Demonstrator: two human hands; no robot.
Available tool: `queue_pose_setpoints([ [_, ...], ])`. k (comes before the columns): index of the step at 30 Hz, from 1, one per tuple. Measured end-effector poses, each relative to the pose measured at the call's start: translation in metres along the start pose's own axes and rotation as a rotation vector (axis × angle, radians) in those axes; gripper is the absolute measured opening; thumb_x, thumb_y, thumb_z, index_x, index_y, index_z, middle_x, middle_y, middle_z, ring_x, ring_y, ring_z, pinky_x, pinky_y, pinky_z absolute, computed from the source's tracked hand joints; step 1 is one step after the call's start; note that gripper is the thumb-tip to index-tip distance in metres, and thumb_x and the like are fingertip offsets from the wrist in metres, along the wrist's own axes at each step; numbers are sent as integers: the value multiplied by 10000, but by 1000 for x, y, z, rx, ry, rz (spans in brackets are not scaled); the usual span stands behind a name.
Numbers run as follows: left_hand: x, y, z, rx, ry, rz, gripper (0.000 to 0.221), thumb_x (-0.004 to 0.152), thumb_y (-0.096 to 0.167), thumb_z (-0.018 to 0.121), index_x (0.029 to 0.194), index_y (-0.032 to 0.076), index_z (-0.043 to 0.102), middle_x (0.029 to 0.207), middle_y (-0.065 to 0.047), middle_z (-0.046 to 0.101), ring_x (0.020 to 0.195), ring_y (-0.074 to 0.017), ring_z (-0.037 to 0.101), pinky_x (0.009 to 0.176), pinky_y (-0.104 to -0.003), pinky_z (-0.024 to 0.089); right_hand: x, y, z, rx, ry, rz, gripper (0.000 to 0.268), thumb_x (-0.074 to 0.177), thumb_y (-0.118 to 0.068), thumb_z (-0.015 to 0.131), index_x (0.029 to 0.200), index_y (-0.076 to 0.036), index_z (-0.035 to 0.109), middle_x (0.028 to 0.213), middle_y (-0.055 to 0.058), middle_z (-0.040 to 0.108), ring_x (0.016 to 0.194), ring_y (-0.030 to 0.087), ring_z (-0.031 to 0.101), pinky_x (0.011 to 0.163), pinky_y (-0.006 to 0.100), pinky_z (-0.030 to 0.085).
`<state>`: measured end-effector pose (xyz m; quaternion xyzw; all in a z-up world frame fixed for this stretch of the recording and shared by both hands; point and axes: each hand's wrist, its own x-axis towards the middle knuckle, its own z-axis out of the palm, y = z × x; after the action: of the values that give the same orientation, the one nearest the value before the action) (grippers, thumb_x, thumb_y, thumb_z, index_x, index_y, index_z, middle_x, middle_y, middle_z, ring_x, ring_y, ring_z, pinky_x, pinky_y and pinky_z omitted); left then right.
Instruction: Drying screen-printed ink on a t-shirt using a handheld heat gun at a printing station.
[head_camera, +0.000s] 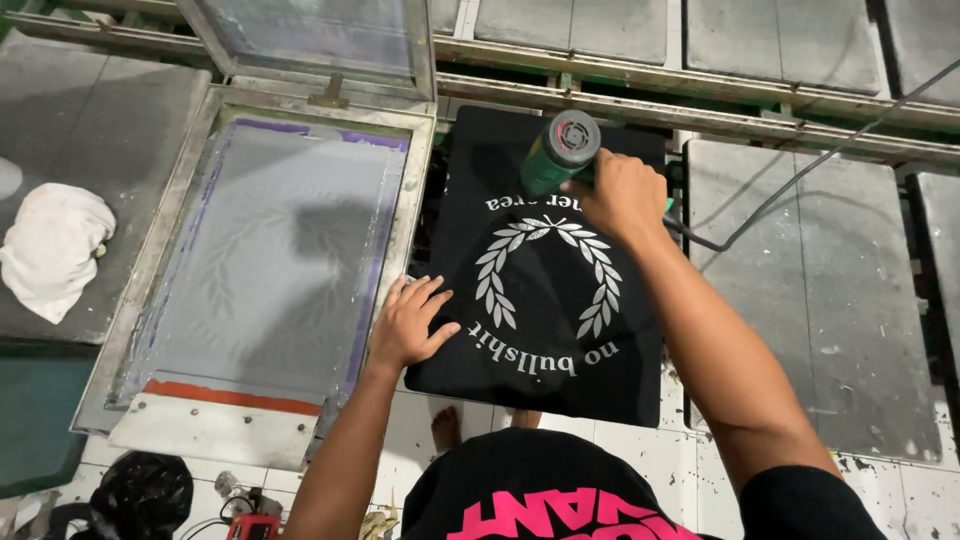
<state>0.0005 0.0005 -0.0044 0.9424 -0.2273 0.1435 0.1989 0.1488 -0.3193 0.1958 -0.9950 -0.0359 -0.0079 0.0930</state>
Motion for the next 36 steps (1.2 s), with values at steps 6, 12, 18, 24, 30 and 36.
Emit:
queue_pose_setpoints([
  [6, -3, -1, 3, -77, 37, -48, 572, 935, 609, 601, 1234, 132, 703, 1303, -87, 662, 1275, -276, 595, 1205, -527, 298, 2, -26, 4, -9, -23, -54, 444, 918, -451, 751, 1156, -80, 697, 1037, 155, 749, 961, 471, 740, 824, 587, 573],
  [12, -6, -7, 7, -61, 14, -52, 581, 954, 619, 572, 1270, 142, 673, 1313, -59, 631, 1303, -248, 557, 1227, -491, 285, -9, -30, 1, -65, -73, -57, 470, 923, -482, 729, 1179, -89, 692, 1037, 150, 753, 955, 465, 745, 825, 588, 579],
  [18, -7, -8, 7, -66, -16, -59, 613, 961, 632, 556, 1318, 141, 639, 1326, -73, 618, 1323, -263, 539, 1223, -496, 289, -27, -29, -22, -66, -90, 29, 505, 938, -482, 733, 1198, -52, 686, 1029, 177, 751, 972, 472, 743, 843, 581, 577],
  [24, -7, -4, -3, -111, -19, -94, 621, 996, 620, 461, 1350, 130, 606, 1298, -88, 618, 1308, -277, 547, 1212, -480, 314, -34, -18, -13, -59, -96, 80, 486, 934, -502, 728, 1160, -74, 683, 1011, 159, 754, 962, 463, 747, 827, 578, 584],
  [30, -9, -6, -3, -92, 23, -54, 611, 1000, 634, 419, 1329, 157, 612, 1263, -67, 632, 1286, -253, 560, 1214, -456, 322, -42, -34, -8, -52, -88, 101, 434, 941, -446, 737, 1147, -66, 689, 1019, 171, 752, 981, 459, 744, 842, 573, 581],
  [36, -10, -8, 2, -111, 49, -33, 599, 1004, 641, 404, 1278, 168, 650, 1239, -65, 643, 1258, -259, 573, 1204, -481, 326, -45, -48, -7, -37, -106, 105, 467, 927, -485, 726, 1152, -78, 685, 1034, 168, 754, 1000, 459, 741, 864, 584, 575],
])
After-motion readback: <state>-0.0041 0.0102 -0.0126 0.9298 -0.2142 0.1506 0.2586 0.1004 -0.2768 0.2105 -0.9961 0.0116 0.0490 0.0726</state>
